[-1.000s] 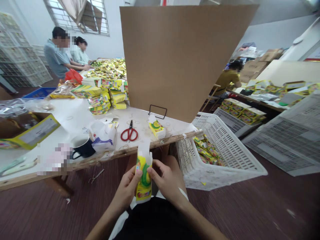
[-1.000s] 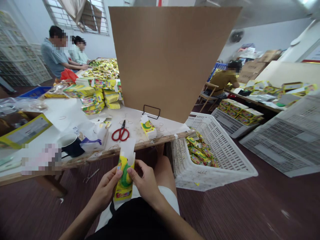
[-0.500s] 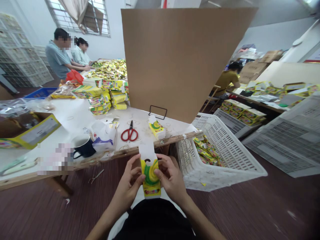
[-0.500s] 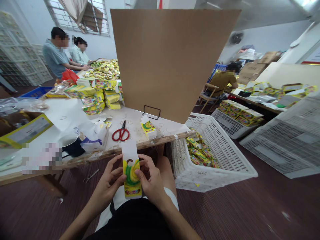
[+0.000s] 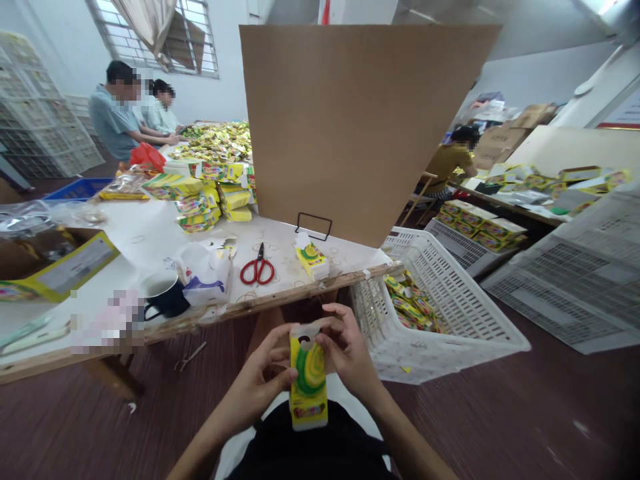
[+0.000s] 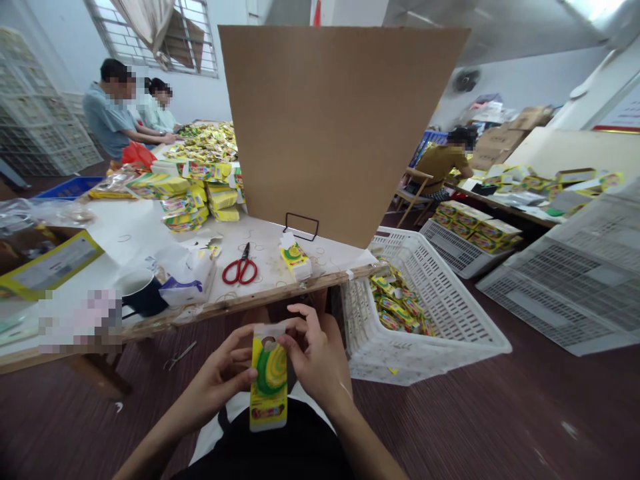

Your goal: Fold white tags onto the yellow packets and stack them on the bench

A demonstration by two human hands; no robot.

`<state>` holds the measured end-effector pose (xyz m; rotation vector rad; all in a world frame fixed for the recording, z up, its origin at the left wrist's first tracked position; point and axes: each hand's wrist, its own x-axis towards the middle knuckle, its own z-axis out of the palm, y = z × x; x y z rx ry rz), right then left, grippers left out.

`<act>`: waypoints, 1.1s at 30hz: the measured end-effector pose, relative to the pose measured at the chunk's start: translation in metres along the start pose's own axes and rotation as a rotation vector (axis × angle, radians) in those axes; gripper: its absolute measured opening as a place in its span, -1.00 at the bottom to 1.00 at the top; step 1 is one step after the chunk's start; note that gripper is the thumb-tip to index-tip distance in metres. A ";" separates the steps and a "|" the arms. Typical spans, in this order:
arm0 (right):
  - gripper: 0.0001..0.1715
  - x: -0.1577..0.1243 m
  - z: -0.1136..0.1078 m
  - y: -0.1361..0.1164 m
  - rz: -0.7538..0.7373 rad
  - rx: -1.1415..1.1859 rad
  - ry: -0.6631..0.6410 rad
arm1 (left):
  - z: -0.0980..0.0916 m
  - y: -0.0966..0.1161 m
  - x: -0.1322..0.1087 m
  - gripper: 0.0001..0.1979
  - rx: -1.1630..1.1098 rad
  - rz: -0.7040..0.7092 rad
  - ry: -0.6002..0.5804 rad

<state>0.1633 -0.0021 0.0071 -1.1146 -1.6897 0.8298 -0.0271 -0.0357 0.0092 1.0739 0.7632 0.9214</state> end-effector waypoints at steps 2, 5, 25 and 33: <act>-0.72 0.002 -0.002 -0.003 -0.037 0.021 -0.022 | -0.001 0.001 0.001 -0.53 0.035 0.025 0.024; -0.71 0.005 -0.008 -0.009 -0.046 0.037 -0.109 | -0.001 -0.001 0.003 -0.61 0.109 0.092 0.121; -0.62 0.007 0.006 -0.009 0.273 0.012 -0.282 | 0.000 -0.001 0.005 -0.54 0.044 0.067 0.094; -0.62 0.011 -0.001 -0.011 0.122 0.035 -0.276 | -0.005 0.002 0.006 -0.52 -0.022 0.042 0.128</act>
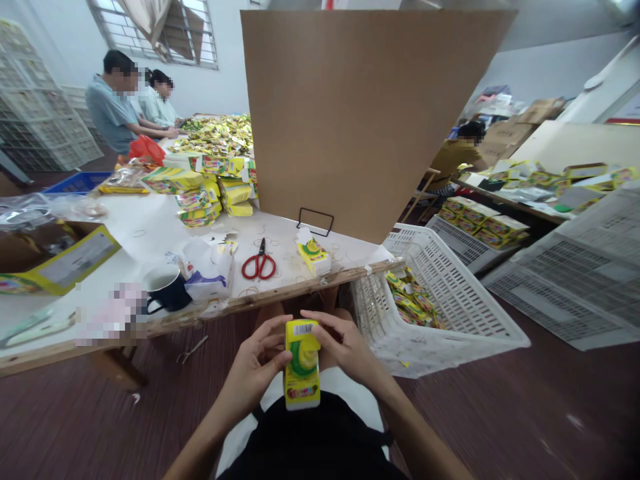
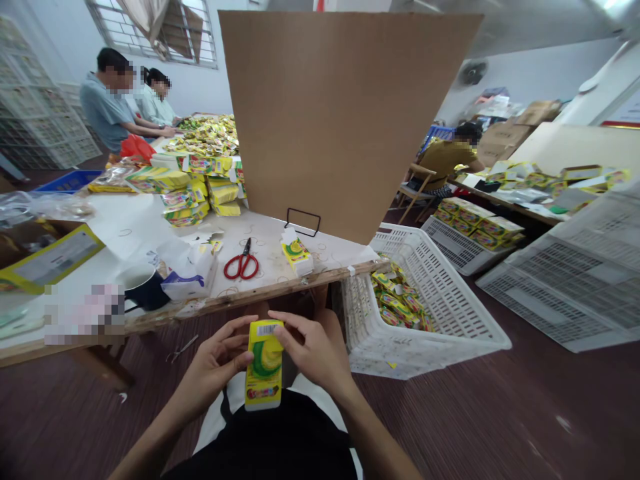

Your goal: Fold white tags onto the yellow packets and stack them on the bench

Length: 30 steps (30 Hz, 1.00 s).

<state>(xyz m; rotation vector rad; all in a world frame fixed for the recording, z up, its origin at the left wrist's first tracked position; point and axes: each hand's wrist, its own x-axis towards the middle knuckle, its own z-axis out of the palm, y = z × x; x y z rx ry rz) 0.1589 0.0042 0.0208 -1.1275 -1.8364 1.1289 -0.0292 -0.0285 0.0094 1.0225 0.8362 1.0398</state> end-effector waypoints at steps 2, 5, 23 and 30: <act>-0.66 0.001 -0.003 0.001 -0.005 0.087 0.026 | 0.001 -0.002 0.000 -0.52 -0.003 0.004 -0.001; -0.71 0.001 -0.001 0.004 0.011 0.164 0.079 | 0.004 -0.005 0.000 -0.56 0.027 0.039 0.042; -0.63 0.074 -0.087 0.046 -0.147 -0.935 0.626 | 0.005 -0.015 0.011 -0.71 0.245 0.098 0.201; -0.58 0.160 -0.030 0.069 0.067 -0.972 0.321 | -0.004 -0.007 0.003 -0.72 0.301 0.090 0.205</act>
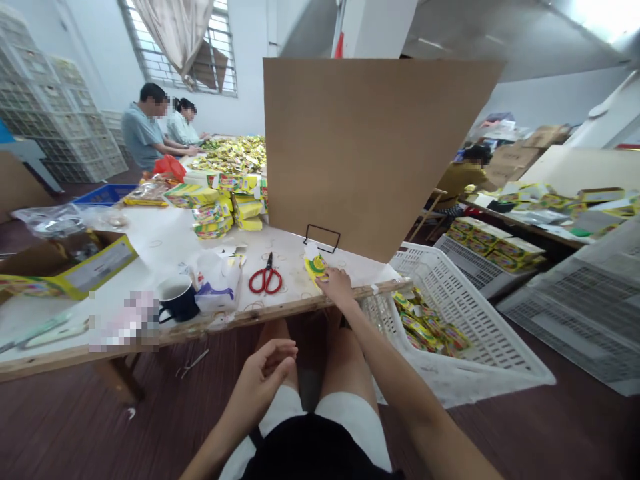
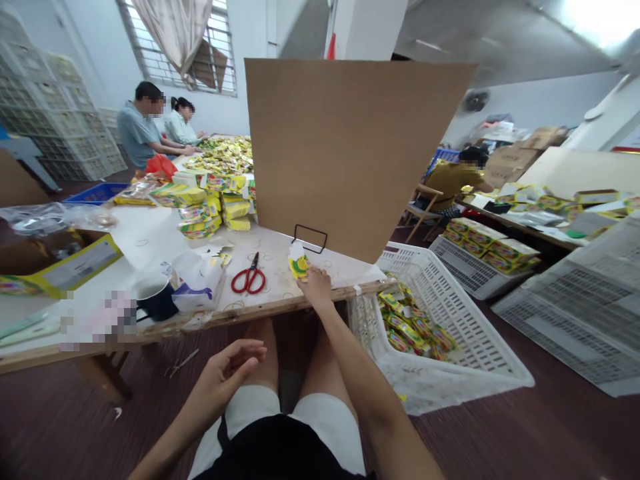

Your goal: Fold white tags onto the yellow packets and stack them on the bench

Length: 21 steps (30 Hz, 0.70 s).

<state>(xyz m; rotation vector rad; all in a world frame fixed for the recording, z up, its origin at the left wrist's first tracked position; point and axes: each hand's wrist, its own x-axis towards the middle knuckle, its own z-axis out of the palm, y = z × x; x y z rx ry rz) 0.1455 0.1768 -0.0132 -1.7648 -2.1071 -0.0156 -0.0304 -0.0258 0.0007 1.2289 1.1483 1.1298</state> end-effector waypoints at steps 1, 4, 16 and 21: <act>-0.65 0.003 0.002 -0.001 0.005 -0.002 -0.011 | -0.002 0.001 0.000 -0.73 0.003 0.000 0.019; -0.76 0.005 -0.005 -0.002 -0.001 -0.002 -0.011 | -0.004 0.001 0.000 -0.74 -0.020 0.001 0.032; -0.80 -0.158 -0.080 -0.075 -0.642 0.463 0.042 | -0.005 -0.011 0.013 -0.48 -0.717 -0.236 0.172; -0.75 -0.167 -0.092 -0.075 -0.598 0.752 -0.117 | 0.001 -0.003 0.006 -0.64 -0.714 -0.189 0.054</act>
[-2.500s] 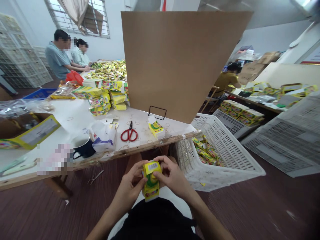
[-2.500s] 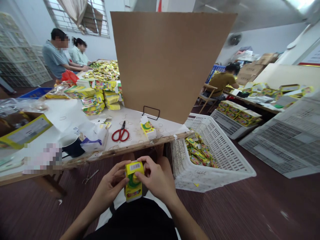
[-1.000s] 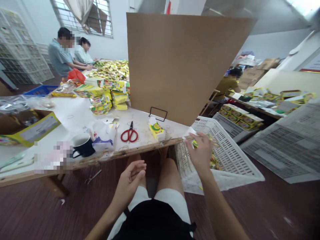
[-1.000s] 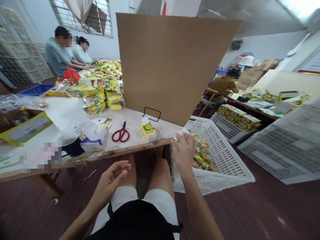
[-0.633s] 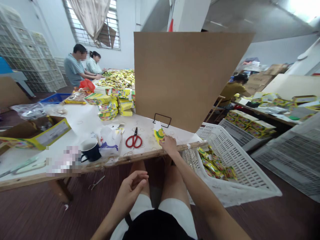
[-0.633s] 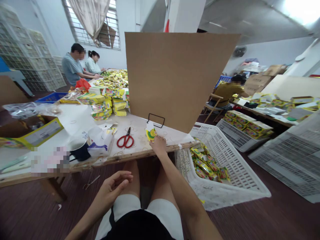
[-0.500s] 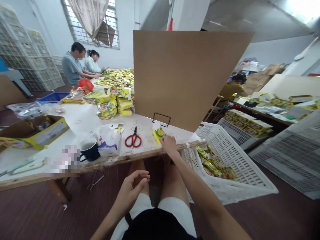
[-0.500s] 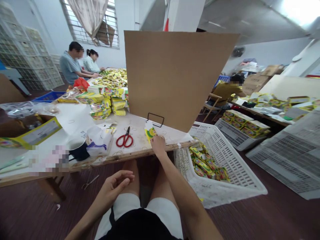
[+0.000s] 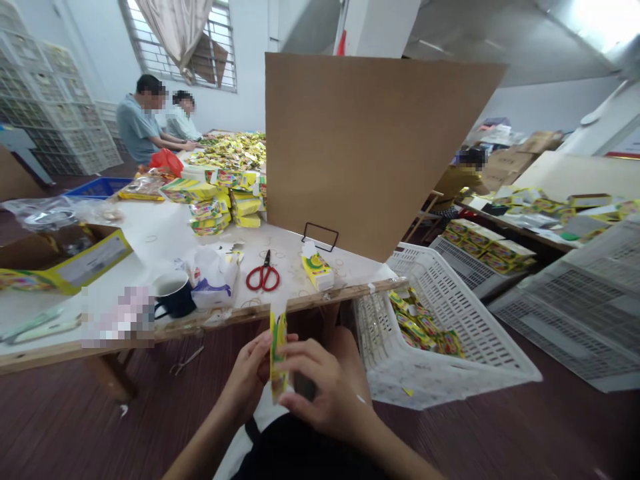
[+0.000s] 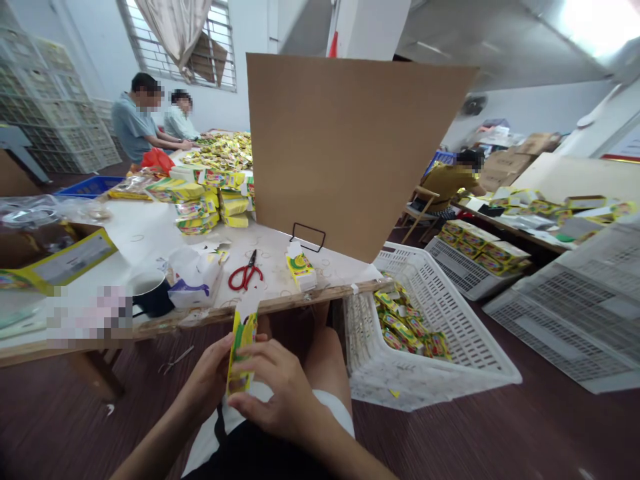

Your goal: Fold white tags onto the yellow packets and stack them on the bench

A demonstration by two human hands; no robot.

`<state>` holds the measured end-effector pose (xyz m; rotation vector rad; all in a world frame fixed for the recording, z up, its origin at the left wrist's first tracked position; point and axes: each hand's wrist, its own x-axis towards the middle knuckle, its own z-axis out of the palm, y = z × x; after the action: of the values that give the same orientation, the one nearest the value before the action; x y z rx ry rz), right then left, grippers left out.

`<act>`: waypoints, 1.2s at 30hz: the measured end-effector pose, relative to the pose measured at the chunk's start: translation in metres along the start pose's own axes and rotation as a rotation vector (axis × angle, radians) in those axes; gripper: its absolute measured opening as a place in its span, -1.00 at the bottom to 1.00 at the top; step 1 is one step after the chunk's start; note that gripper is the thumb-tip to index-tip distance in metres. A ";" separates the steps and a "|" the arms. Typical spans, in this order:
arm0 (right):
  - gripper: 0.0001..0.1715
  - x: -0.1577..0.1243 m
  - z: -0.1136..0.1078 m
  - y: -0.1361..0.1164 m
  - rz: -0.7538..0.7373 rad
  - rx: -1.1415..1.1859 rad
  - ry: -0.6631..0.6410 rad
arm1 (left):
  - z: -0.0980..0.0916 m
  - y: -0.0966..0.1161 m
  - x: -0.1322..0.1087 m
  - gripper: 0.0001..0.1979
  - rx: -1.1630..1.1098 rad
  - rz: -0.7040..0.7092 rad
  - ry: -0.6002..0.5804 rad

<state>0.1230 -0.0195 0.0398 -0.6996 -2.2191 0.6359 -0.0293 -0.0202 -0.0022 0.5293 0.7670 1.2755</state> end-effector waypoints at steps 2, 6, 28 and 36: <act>-0.51 0.005 -0.009 0.003 0.103 0.013 0.031 | 0.002 -0.001 -0.004 -0.68 0.018 -0.014 -0.058; -0.59 0.011 -0.017 0.010 0.241 0.039 0.118 | 0.004 -0.005 -0.006 -0.68 0.055 -0.052 0.022; -0.64 0.002 -0.003 0.006 0.646 0.271 0.177 | 0.011 -0.012 -0.008 -0.58 0.345 0.088 -0.051; -0.75 0.001 -0.005 0.008 0.630 0.386 0.296 | 0.010 -0.005 -0.008 -0.52 0.456 0.172 -0.052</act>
<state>0.1284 -0.0114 0.0387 -1.2029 -1.5265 1.1462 -0.0194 -0.0287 0.0024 1.0106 0.9909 1.2392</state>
